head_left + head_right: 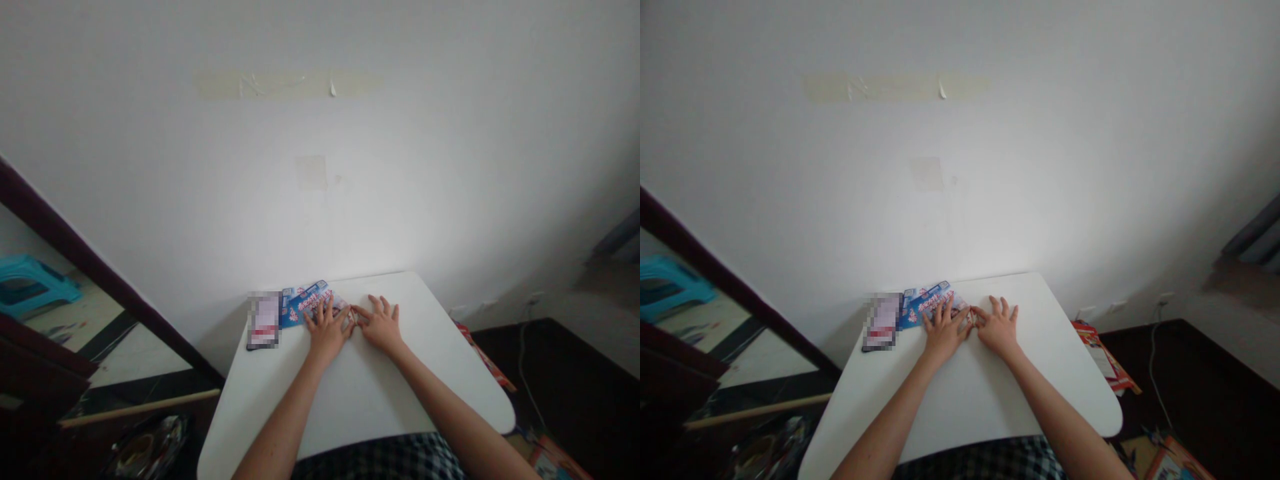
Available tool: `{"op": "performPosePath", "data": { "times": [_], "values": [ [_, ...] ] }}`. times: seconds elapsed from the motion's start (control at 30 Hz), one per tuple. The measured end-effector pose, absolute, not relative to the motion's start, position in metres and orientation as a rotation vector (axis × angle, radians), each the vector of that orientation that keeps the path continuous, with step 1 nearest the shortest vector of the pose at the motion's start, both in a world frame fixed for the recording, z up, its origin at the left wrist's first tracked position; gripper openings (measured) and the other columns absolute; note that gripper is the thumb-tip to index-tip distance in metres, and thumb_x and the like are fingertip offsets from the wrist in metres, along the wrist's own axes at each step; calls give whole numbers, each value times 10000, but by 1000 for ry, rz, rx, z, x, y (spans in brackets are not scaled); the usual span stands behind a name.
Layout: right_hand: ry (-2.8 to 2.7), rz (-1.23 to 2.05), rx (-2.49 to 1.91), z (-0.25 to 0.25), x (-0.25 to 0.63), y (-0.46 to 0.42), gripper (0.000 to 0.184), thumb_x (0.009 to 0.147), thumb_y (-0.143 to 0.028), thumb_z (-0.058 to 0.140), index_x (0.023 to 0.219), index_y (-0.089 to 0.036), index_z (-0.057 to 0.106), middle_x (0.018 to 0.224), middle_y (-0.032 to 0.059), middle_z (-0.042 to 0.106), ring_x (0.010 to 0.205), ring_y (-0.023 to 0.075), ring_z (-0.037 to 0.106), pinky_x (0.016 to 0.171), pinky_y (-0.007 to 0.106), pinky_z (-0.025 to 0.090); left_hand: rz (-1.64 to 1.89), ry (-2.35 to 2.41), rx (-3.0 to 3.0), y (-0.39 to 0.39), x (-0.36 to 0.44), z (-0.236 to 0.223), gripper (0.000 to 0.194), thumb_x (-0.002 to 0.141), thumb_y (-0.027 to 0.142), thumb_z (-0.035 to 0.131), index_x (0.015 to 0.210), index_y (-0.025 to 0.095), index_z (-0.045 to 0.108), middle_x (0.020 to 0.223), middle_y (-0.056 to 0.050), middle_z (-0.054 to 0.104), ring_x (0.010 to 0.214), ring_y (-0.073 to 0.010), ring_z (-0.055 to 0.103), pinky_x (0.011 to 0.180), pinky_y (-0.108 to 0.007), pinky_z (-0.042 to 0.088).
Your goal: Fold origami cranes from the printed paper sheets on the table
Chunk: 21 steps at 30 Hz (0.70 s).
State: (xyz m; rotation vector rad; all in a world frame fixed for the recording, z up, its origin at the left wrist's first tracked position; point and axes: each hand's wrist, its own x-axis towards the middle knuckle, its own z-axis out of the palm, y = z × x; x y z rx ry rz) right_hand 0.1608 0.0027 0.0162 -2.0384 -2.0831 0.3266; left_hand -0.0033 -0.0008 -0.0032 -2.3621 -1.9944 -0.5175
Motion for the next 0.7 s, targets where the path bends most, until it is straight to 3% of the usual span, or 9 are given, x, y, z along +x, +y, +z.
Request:
{"op": "performPosePath", "data": {
  "times": [0.2, 0.4, 0.53, 0.7],
  "values": [
    [-2056, 272, -2010, 8, 161, 3, 489, 948, -459, 538, 1429, -510, 474, 1654, 10, 260, 1543, 322, 112, 1189, 661, 27, -527, -1982, -2373, -2, -3, -3, 475, 945, 596, 452, 1404, 499, 527, 1656, 0, 311, 1517, -372, 223, 1165, -759, 66],
    [-1996, 270, -1907, 3, 168, 3, 393, 905, -416, 633, 1290, -498, 627, 1588, -4, 372, 1510, 322, 185, 1191, 663, 69, -622, -2030, -2336, -2, -4, -1, 504, 903, 576, 560, 1388, 437, 568, 1615, -42, 381, 1462, -356, 319, 1183, -721, 137],
    [-1961, 288, -1830, -1, 173, 4, 320, 881, -376, 677, 1189, -457, 706, 1513, -1, 471, 1480, 337, 244, 1181, 680, 116, -702, -2000, -2353, -2, -5, 0, 448, 874, 532, 636, 1306, 412, 644, 1575, -58, 429, 1448, -355, 343, 1179, -721, 169],
    [-1919, 273, -1707, -7, 178, 7, 295, 846, -336, 725, 1113, -462, 735, 1418, -14, 572, 1418, 349, 342, 1147, 711, 181, -803, -1978, -2375, -3, -7, 0, 326, 846, 465, 707, 1163, 394, 731, 1529, -56, 475, 1424, -327, 379, 1196, -711, 119]
  ]
}}
